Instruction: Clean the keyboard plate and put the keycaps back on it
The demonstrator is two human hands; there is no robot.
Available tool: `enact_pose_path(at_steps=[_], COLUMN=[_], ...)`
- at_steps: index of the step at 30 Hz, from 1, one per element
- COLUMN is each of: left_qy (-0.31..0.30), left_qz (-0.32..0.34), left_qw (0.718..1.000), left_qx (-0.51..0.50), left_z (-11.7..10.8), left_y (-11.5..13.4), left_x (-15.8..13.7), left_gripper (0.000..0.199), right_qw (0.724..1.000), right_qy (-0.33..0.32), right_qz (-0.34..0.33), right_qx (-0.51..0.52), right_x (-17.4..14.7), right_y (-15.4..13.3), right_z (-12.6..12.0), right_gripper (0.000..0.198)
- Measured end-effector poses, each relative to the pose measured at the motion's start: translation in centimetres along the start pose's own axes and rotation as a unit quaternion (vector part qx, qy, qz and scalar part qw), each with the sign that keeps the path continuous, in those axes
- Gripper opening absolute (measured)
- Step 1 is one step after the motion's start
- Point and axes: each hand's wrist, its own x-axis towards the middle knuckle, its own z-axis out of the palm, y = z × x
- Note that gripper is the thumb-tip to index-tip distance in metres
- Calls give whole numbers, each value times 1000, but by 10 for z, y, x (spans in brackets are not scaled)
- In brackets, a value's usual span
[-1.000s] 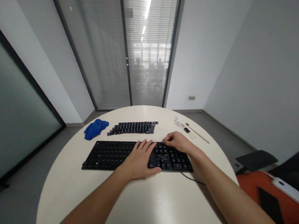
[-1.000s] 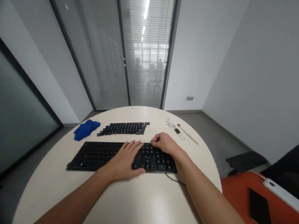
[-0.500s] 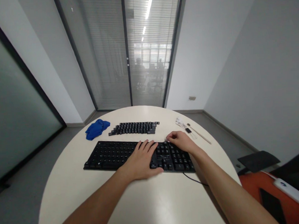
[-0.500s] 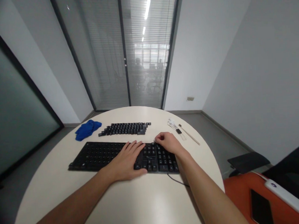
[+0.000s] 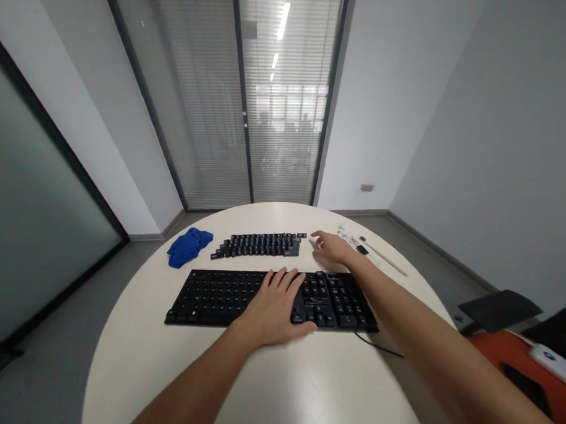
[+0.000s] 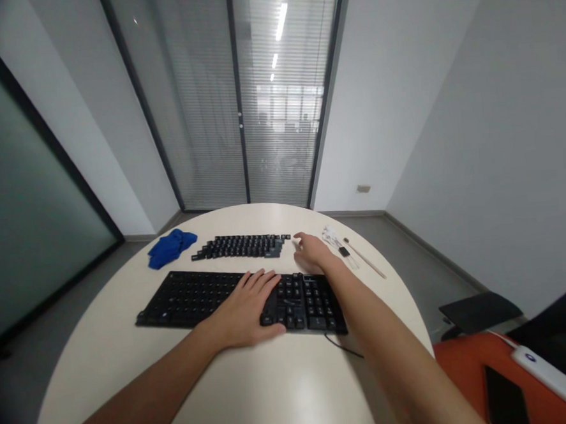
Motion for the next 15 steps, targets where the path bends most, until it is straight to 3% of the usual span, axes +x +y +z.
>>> enact_pose_path(at_steps=[7, 15], left_qy=[-2, -5], left_qz=[-1, 1], left_qw=[1000, 1000], left_qx=[0, -6], left_z=[0, -1], left_y=[0, 0], left_x=[1, 0], left_gripper=[97, 96], right_qw=[999, 995], right_qy=[0, -2], right_qz=[-11, -42], right_qx=[-52, -88], right_x=[32, 47], right_y=[-9, -15], right_z=[5, 14], right_gripper=[66, 45])
